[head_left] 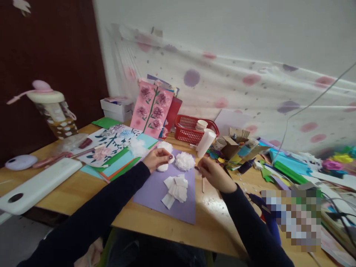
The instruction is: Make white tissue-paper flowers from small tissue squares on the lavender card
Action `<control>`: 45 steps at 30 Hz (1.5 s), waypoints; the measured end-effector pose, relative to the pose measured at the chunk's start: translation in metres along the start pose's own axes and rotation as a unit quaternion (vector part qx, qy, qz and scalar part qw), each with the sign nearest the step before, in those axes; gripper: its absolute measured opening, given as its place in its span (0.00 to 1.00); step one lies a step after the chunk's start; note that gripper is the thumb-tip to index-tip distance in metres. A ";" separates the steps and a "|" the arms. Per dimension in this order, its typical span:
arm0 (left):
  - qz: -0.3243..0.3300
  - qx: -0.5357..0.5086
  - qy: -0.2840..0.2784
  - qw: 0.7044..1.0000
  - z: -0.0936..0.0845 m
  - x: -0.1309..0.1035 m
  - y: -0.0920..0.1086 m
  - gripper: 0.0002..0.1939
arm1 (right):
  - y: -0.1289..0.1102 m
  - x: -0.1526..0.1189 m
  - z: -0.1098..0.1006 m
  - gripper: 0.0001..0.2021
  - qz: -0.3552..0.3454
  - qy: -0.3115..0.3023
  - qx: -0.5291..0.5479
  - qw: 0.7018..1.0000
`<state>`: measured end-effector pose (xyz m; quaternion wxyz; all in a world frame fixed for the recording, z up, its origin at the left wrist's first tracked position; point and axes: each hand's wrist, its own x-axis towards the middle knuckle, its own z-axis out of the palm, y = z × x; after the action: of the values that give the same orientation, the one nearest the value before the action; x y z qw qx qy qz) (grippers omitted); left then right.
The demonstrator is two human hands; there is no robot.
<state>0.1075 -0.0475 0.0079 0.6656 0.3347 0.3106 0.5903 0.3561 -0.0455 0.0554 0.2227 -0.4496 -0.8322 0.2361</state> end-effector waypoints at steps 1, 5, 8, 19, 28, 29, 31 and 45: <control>0.014 -0.013 0.005 1.000 -0.011 -0.001 0.011 0.16 | -0.009 0.015 0.000 0.06 -0.006 -0.007 0.035 0.999; 0.061 -0.067 0.018 0.996 -0.048 0.000 0.044 0.13 | -0.045 0.080 0.027 0.06 -0.005 -0.063 0.090 0.994; 0.102 -0.107 0.029 0.989 -0.061 0.002 0.054 0.11 | -0.065 0.130 0.065 0.08 0.002 -0.114 0.100 0.989; 0.095 -0.033 0.048 0.994 -0.055 0.007 0.042 0.19 | -0.067 0.137 0.066 0.10 -0.030 0.034 0.181 0.982; 0.055 0.263 -0.059 0.961 0.003 -0.005 0.001 0.21 | -0.027 0.023 0.059 0.15 0.026 -0.004 0.255 0.967; 0.048 0.292 -0.079 0.952 0.008 -0.006 -0.002 0.20 | -0.025 0.017 0.061 0.15 0.039 -0.013 0.267 0.963; 0.027 0.321 -0.103 0.941 0.016 -0.006 -0.006 0.19 | -0.020 0.010 0.064 0.16 0.061 -0.028 0.298 0.952; 0.016 0.319 -0.114 0.941 0.023 -0.002 -0.025 0.10 | 0.007 -0.004 0.057 0.14 0.157 -0.028 0.489 0.858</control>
<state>0.1402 -0.0528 0.0015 0.5449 0.5998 0.3994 0.4288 0.3291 -0.0568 0.0057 0.3502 -0.4008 -0.5339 0.6570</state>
